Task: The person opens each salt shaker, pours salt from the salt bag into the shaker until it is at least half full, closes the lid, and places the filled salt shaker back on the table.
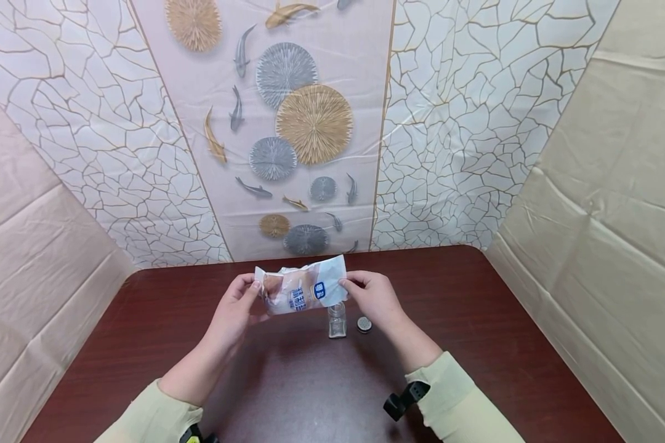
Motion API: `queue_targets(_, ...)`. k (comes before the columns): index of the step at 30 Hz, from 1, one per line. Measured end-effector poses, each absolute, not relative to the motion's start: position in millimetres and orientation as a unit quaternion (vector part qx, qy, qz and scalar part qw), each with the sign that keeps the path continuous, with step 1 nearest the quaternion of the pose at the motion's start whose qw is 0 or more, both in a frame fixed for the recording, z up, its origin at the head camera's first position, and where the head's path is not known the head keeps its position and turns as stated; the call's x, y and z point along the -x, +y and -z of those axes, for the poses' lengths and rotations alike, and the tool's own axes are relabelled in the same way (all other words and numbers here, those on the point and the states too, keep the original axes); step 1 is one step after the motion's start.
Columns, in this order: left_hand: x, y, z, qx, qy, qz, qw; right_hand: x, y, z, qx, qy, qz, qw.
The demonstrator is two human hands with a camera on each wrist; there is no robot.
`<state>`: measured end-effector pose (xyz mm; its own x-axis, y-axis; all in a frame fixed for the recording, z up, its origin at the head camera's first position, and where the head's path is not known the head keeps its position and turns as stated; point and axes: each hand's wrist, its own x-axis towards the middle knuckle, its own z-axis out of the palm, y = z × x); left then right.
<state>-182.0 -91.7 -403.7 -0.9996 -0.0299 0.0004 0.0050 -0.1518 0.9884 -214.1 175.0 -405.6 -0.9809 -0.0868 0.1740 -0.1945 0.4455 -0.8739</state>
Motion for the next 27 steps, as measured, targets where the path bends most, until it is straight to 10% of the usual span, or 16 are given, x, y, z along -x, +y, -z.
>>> queue_targets(27, 180.4, -92.7, 408.9, -0.012, -0.653, 0.757, 0.014, 213.6, 173.4, 405.6, -0.080, -0.853, -0.512, 0.052)
